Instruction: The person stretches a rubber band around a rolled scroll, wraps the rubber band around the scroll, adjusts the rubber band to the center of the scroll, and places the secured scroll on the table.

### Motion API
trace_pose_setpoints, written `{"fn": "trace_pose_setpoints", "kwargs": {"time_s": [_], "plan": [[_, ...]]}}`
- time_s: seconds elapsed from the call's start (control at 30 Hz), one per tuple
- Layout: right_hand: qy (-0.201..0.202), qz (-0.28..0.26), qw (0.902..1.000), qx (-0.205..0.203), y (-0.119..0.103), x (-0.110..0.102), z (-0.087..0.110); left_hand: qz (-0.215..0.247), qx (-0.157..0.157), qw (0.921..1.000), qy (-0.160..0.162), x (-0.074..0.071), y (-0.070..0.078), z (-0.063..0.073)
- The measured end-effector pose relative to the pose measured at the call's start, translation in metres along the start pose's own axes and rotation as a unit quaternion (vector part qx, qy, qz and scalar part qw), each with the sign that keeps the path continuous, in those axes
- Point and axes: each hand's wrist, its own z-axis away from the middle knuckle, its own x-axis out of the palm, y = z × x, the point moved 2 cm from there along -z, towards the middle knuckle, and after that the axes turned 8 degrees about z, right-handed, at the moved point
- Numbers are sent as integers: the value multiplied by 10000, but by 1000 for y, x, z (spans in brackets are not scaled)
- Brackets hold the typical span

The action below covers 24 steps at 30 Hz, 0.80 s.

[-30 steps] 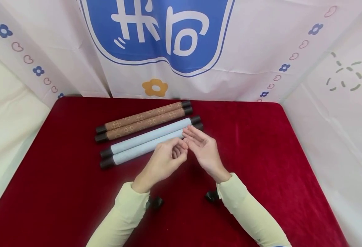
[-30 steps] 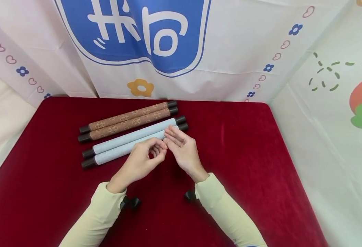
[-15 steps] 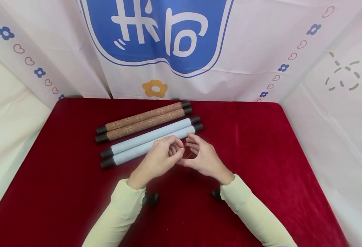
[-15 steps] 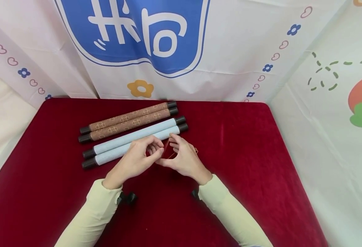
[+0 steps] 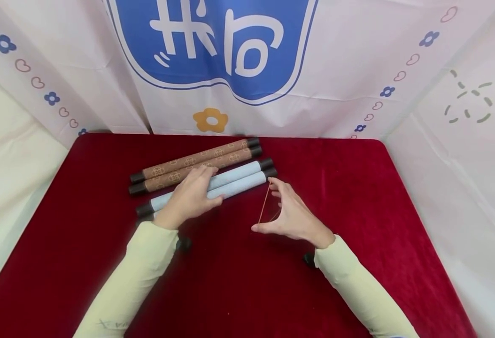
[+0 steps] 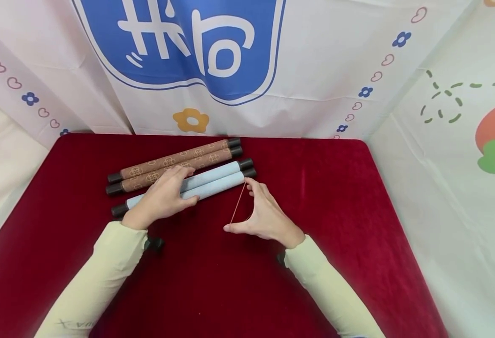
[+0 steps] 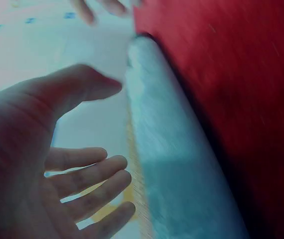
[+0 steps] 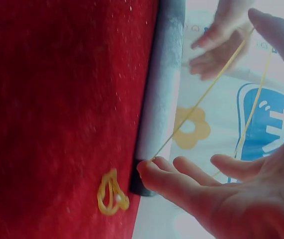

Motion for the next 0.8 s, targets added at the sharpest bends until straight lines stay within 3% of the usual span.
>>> {"fn": "trace_pose_setpoints", "kwargs": {"time_s": [0.17,0.3,0.57,0.8], "plan": [[-33,221,9997,-87,3,-11,-2,-220,-302,9975,-592,6,-18,-13],[-25,300,9995,-97,5,-18,-4,-152,-554,9953,-776,11,-26,-20],[74,236,9997,39,9,-22,-4,141,-601,9966,-537,18,-28,-28],[123,195,9997,99,16,-24,-7,468,-700,9959,-337,17,-29,-20]]}}
